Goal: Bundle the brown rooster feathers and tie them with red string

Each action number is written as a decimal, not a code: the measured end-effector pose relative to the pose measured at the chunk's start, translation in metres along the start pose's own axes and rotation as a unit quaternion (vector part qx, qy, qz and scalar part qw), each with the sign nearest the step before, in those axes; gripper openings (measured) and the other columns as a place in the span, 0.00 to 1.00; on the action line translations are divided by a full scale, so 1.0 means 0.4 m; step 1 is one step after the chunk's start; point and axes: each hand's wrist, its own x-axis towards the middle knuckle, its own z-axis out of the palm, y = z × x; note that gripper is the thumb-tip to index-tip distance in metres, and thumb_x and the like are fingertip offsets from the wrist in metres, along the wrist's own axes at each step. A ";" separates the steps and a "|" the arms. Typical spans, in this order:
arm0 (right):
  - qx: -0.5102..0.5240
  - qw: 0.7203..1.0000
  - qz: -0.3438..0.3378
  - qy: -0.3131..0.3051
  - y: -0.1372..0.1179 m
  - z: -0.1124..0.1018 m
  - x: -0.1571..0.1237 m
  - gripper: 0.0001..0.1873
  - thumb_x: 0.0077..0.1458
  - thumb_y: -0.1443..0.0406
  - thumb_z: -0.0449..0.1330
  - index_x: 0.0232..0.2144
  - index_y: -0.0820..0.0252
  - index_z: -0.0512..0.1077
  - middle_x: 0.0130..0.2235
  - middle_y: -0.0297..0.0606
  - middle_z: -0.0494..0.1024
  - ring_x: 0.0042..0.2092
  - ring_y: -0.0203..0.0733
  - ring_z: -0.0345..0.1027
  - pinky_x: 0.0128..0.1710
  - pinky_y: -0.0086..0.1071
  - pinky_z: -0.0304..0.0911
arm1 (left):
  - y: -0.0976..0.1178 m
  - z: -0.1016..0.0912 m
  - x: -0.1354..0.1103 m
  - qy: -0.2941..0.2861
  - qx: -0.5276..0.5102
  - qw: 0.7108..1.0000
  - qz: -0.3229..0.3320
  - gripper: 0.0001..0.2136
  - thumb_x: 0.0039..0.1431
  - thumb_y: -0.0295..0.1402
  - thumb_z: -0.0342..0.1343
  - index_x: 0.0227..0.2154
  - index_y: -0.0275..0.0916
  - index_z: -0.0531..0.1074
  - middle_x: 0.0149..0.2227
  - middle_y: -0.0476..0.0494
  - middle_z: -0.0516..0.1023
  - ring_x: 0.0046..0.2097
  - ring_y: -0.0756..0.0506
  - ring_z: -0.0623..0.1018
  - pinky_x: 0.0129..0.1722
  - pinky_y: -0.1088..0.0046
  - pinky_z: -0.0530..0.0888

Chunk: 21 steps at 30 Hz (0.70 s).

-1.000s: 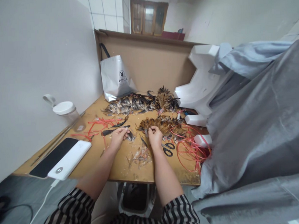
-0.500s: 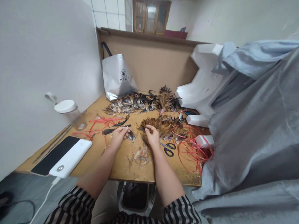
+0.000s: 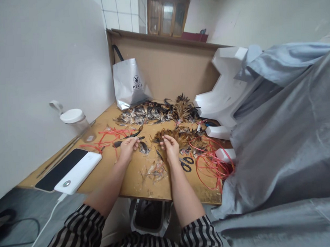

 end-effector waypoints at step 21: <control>-0.675 0.710 -0.038 -0.197 0.038 0.135 -0.016 0.10 0.43 0.67 0.52 0.23 0.61 0.74 0.28 0.46 0.77 0.31 0.43 0.70 0.28 0.30 0.56 | 0.010 -0.016 -0.009 0.036 -0.038 0.999 0.005 0.14 0.45 0.42 0.57 0.25 0.33 0.71 0.18 0.50 0.69 0.15 0.57 0.60 0.13 0.81 0.53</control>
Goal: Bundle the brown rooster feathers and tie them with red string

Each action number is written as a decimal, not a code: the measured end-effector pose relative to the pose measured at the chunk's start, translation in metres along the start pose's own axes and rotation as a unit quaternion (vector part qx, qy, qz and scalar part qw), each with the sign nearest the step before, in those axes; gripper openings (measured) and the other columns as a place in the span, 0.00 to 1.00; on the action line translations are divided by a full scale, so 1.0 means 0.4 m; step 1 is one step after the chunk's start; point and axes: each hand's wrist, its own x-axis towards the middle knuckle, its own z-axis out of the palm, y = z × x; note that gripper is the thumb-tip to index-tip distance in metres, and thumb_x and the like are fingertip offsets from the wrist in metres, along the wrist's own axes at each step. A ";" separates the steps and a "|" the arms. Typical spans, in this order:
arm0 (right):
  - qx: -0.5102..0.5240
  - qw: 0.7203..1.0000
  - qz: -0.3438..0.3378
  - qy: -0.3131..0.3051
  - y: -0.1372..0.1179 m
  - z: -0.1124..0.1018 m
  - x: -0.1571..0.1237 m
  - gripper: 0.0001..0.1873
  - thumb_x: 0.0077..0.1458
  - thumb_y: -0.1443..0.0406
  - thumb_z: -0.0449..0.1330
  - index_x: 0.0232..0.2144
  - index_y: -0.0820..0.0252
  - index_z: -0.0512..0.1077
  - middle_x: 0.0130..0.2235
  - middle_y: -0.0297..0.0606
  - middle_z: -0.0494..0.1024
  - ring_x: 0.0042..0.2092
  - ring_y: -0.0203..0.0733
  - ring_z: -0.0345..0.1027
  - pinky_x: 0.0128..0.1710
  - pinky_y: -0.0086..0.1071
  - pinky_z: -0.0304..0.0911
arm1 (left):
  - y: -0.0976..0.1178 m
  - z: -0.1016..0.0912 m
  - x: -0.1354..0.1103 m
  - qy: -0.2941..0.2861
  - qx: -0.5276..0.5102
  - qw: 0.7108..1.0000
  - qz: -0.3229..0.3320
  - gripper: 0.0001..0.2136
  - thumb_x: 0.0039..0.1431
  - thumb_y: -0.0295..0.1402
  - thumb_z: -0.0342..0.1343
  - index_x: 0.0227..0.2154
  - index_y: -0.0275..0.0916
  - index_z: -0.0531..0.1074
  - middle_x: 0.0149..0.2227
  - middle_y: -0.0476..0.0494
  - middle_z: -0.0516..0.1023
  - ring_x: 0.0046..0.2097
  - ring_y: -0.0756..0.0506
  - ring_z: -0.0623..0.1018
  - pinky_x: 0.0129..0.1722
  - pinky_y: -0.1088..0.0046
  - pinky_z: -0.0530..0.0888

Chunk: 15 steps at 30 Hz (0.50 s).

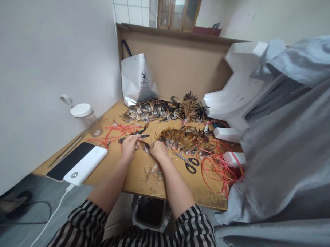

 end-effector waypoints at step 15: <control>0.505 0.859 0.063 -0.054 0.069 -0.001 0.002 0.09 0.38 0.62 0.58 0.20 0.59 0.62 0.12 0.28 0.66 0.12 0.28 0.50 0.13 0.22 0.43 | 0.019 0.009 -0.059 -0.056 0.114 0.991 -0.046 0.11 0.42 0.38 0.59 0.25 0.34 0.71 0.19 0.50 0.71 0.17 0.56 0.63 0.17 0.80 0.58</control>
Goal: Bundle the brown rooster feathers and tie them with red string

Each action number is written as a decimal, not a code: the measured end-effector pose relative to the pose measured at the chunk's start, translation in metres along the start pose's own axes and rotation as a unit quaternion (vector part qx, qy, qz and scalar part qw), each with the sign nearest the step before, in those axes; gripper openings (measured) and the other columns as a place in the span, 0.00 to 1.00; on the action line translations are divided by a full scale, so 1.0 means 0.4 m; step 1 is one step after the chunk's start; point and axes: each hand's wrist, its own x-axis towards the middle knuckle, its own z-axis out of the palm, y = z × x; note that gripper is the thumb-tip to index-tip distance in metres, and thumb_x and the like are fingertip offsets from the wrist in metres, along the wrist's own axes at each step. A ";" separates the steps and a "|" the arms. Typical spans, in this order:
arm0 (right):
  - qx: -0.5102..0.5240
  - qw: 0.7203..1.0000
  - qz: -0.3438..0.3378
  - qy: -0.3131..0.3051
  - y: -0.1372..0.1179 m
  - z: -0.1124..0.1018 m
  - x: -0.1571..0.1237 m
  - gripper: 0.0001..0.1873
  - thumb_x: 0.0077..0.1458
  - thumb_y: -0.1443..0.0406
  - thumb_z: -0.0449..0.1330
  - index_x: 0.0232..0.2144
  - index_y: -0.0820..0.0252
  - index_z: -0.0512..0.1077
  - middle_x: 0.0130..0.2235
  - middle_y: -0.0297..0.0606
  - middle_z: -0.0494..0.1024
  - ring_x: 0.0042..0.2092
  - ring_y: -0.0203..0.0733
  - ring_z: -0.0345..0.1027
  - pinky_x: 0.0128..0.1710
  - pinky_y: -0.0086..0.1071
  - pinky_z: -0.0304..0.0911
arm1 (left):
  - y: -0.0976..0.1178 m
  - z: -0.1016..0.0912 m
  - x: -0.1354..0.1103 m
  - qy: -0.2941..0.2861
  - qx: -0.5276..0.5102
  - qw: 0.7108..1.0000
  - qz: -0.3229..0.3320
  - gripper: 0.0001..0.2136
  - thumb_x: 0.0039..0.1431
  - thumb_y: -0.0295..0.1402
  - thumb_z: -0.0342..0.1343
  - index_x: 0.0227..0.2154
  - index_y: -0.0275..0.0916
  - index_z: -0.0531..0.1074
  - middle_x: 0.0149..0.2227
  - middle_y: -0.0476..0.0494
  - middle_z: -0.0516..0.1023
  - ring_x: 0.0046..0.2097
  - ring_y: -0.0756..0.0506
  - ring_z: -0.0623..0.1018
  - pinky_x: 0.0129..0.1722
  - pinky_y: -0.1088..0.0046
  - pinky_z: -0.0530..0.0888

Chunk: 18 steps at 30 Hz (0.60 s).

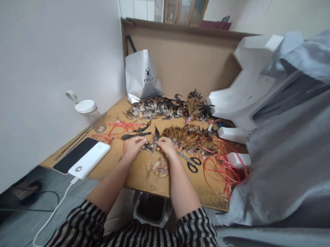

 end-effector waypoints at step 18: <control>0.059 0.996 -0.037 -0.063 -0.001 0.020 -0.009 0.12 0.38 0.61 0.60 0.22 0.59 0.61 0.12 0.26 0.67 0.12 0.28 0.51 0.13 0.22 0.45 | -0.060 0.014 -0.017 -0.057 0.091 0.987 0.123 0.12 0.45 0.31 0.56 0.35 0.34 0.72 0.24 0.48 0.71 0.24 0.54 0.67 0.24 0.79 0.64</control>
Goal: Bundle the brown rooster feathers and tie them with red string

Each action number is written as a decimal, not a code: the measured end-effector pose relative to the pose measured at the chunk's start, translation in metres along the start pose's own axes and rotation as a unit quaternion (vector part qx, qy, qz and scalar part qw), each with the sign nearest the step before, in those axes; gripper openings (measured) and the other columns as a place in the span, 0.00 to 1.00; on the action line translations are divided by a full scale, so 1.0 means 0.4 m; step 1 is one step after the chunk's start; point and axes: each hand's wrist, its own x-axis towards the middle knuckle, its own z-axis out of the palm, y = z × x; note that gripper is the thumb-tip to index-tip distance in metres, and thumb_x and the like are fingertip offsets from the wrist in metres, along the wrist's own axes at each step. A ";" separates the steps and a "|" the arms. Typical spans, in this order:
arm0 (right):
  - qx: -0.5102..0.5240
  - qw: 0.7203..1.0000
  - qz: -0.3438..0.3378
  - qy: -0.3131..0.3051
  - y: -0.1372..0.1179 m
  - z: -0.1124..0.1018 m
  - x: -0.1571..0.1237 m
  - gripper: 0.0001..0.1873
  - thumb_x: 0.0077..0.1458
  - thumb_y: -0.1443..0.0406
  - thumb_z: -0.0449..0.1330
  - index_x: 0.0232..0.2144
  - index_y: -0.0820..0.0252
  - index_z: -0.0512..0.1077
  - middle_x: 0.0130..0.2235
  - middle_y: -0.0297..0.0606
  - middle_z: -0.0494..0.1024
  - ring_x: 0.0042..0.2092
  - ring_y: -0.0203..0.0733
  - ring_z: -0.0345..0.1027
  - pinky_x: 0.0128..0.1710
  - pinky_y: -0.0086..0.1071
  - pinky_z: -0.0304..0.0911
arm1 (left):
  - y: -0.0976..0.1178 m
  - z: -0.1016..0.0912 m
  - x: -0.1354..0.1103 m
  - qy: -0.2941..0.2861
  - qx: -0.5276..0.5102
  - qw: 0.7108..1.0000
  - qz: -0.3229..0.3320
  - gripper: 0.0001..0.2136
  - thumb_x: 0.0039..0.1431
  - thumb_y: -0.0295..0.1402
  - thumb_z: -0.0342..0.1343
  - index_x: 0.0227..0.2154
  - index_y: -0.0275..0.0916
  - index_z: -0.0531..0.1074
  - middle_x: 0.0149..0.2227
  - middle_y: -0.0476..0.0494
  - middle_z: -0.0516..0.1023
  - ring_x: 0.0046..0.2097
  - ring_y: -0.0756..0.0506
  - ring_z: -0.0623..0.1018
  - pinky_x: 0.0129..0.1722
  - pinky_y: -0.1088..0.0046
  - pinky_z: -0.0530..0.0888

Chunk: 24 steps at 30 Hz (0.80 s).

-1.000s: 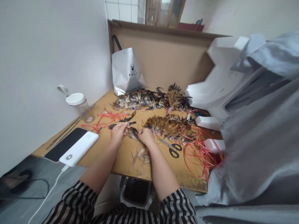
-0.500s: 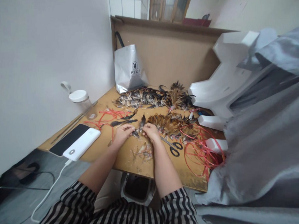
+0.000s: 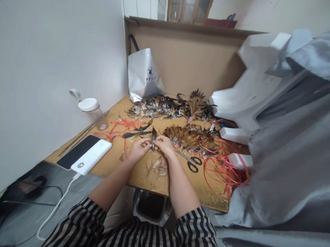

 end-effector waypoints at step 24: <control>0.063 0.991 -0.045 0.110 -0.008 -0.010 0.011 0.18 0.37 0.55 0.61 0.17 0.59 0.58 0.13 0.24 0.58 0.15 0.26 0.47 0.14 0.23 0.43 | 0.054 -0.014 -0.022 0.071 0.178 0.974 0.118 0.08 0.51 0.30 0.51 0.32 0.39 0.73 0.27 0.47 0.68 0.26 0.51 0.66 0.29 0.76 0.64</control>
